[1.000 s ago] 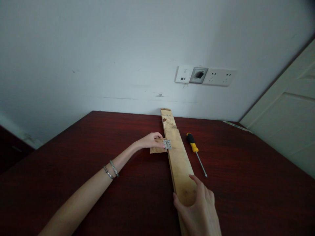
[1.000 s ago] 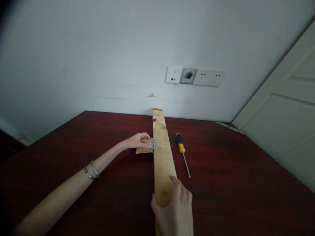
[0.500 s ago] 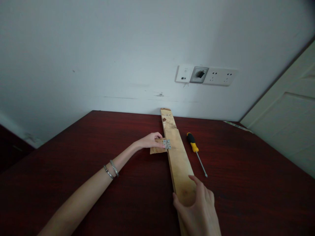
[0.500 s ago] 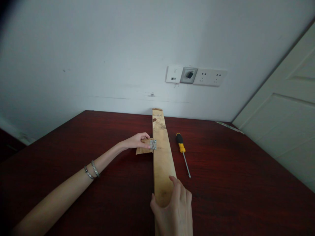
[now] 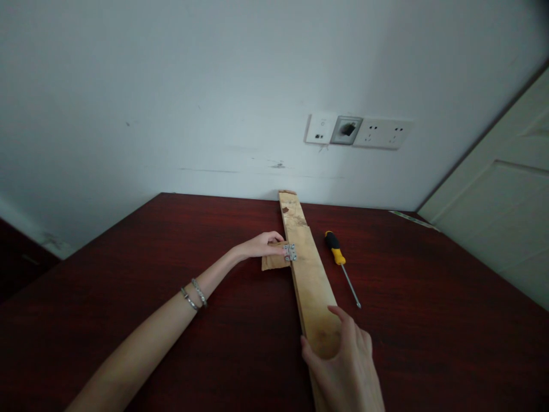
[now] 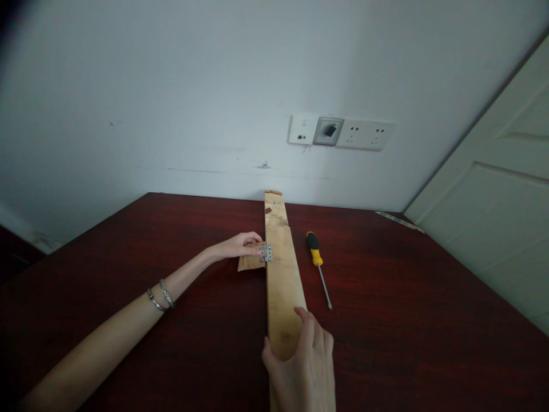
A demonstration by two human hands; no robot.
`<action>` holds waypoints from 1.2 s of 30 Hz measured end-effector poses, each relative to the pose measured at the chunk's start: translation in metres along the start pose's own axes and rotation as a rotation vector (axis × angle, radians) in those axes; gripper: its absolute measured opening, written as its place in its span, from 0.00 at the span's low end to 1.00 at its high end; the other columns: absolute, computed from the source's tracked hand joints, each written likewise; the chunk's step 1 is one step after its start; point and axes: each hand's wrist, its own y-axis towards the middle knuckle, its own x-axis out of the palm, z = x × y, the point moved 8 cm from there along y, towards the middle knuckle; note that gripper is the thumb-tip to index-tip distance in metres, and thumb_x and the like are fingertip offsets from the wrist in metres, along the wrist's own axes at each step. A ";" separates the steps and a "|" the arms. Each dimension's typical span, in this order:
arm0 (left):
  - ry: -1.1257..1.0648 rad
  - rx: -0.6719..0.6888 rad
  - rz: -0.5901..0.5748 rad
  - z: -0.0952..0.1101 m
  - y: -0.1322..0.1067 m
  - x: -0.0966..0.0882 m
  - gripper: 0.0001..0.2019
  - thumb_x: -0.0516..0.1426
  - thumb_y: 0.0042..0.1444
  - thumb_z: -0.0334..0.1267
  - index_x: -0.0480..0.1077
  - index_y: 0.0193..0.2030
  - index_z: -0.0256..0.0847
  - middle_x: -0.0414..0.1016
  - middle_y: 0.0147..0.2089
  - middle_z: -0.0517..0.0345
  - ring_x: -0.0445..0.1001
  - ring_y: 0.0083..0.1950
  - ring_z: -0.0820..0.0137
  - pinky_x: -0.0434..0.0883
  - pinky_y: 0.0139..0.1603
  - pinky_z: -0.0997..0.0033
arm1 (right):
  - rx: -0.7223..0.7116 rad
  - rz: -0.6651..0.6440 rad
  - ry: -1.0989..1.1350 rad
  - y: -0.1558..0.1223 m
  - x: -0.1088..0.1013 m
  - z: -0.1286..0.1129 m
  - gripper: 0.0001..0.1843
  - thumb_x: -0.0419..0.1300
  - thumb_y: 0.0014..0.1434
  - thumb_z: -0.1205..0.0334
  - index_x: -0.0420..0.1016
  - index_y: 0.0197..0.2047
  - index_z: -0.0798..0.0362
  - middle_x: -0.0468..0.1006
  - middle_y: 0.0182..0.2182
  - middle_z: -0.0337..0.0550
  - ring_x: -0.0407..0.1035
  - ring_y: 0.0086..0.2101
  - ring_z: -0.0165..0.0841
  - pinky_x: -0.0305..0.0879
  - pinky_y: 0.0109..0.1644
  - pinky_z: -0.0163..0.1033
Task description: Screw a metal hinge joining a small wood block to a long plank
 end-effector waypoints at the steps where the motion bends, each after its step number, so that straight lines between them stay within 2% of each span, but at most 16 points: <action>1: -0.013 -0.002 -0.006 -0.001 0.001 0.000 0.20 0.64 0.46 0.45 0.68 0.42 0.35 0.74 0.41 0.52 0.72 0.40 0.69 0.67 0.42 0.69 | 0.001 0.014 -0.003 -0.001 -0.001 -0.002 0.29 0.64 0.44 0.54 0.64 0.50 0.50 0.73 0.40 0.48 0.67 0.42 0.47 0.66 0.42 0.49; 4: 0.021 -0.005 0.021 -0.001 0.001 -0.003 0.19 0.62 0.49 0.46 0.68 0.43 0.34 0.73 0.35 0.56 0.71 0.35 0.72 0.65 0.36 0.72 | 0.001 0.056 -0.015 -0.003 -0.002 -0.007 0.27 0.62 0.46 0.55 0.63 0.50 0.50 0.72 0.41 0.48 0.66 0.43 0.47 0.65 0.43 0.50; 9: 0.123 -0.032 0.077 0.001 0.000 -0.009 0.17 0.57 0.54 0.46 0.69 0.43 0.34 0.66 0.25 0.63 0.63 0.26 0.76 0.57 0.26 0.76 | -0.027 0.067 -0.019 -0.004 -0.001 -0.009 0.26 0.61 0.47 0.54 0.63 0.50 0.51 0.72 0.40 0.49 0.65 0.42 0.47 0.65 0.42 0.49; 11: 0.127 -0.050 0.099 0.002 -0.001 -0.011 0.16 0.56 0.55 0.46 0.70 0.43 0.35 0.66 0.26 0.63 0.64 0.28 0.76 0.58 0.27 0.76 | -0.030 0.066 -0.021 -0.004 -0.001 -0.008 0.26 0.61 0.47 0.54 0.63 0.50 0.51 0.72 0.40 0.49 0.65 0.42 0.47 0.65 0.42 0.49; 16: 0.094 -0.061 0.157 0.002 -0.003 -0.018 0.12 0.55 0.56 0.42 0.70 0.41 0.35 0.72 0.36 0.57 0.69 0.37 0.73 0.64 0.37 0.75 | -0.031 0.055 -0.025 -0.004 0.000 -0.008 0.26 0.62 0.46 0.56 0.63 0.49 0.51 0.72 0.41 0.48 0.65 0.42 0.47 0.65 0.44 0.50; 21: 0.115 -0.055 0.211 0.002 -0.002 -0.029 0.11 0.55 0.55 0.41 0.70 0.41 0.35 0.74 0.36 0.55 0.71 0.36 0.72 0.66 0.35 0.74 | -0.044 0.069 -0.054 -0.004 -0.001 -0.011 0.26 0.62 0.46 0.56 0.63 0.48 0.51 0.73 0.40 0.48 0.66 0.41 0.47 0.65 0.43 0.50; 23: 0.182 -0.017 0.294 0.008 0.001 -0.038 0.10 0.56 0.54 0.39 0.71 0.39 0.35 0.74 0.35 0.55 0.71 0.36 0.71 0.67 0.36 0.72 | -0.048 0.076 -0.061 -0.004 -0.003 -0.012 0.25 0.62 0.46 0.56 0.63 0.48 0.51 0.73 0.40 0.48 0.66 0.41 0.47 0.65 0.43 0.50; 26: 0.315 0.066 0.418 0.030 0.013 -0.047 0.07 0.57 0.51 0.35 0.72 0.36 0.35 0.74 0.33 0.55 0.71 0.35 0.70 0.68 0.38 0.70 | -0.061 0.063 -0.052 -0.002 -0.003 -0.010 0.26 0.63 0.45 0.56 0.63 0.48 0.51 0.73 0.39 0.48 0.67 0.41 0.46 0.66 0.44 0.50; 29: 0.431 0.174 0.370 0.062 0.038 -0.032 0.08 0.57 0.50 0.32 0.73 0.37 0.35 0.75 0.35 0.54 0.72 0.36 0.69 0.69 0.40 0.68 | -0.084 0.040 -0.043 0.000 -0.001 -0.008 0.27 0.65 0.44 0.56 0.64 0.48 0.51 0.73 0.39 0.48 0.67 0.41 0.46 0.67 0.44 0.50; 32: 0.613 0.262 0.180 0.093 0.074 0.004 0.10 0.59 0.47 0.30 0.74 0.38 0.33 0.76 0.38 0.51 0.72 0.38 0.68 0.69 0.41 0.68 | -0.092 0.046 -0.050 -0.001 0.000 -0.007 0.28 0.65 0.43 0.57 0.64 0.48 0.51 0.74 0.39 0.49 0.67 0.41 0.46 0.68 0.44 0.50; 33: 0.650 0.256 0.108 0.099 0.086 0.017 0.11 0.60 0.47 0.31 0.74 0.39 0.33 0.76 0.39 0.51 0.73 0.37 0.68 0.69 0.41 0.69 | -0.089 0.055 -0.051 -0.001 0.000 -0.007 0.28 0.65 0.43 0.58 0.64 0.48 0.52 0.74 0.39 0.49 0.67 0.40 0.45 0.68 0.44 0.50; 35: 0.714 0.135 -0.004 0.101 0.110 0.037 0.08 0.60 0.47 0.32 0.75 0.36 0.33 0.77 0.36 0.51 0.74 0.37 0.68 0.70 0.40 0.70 | -0.084 0.069 -0.056 -0.002 -0.001 -0.007 0.28 0.65 0.43 0.59 0.64 0.47 0.52 0.73 0.40 0.49 0.67 0.40 0.45 0.68 0.44 0.50; 36: 0.726 0.101 -0.021 0.103 0.120 0.045 0.07 0.60 0.47 0.31 0.75 0.34 0.33 0.77 0.35 0.50 0.74 0.37 0.67 0.70 0.40 0.70 | -0.086 0.070 -0.060 -0.002 -0.001 -0.008 0.28 0.65 0.43 0.59 0.63 0.47 0.52 0.73 0.40 0.49 0.66 0.40 0.45 0.68 0.44 0.50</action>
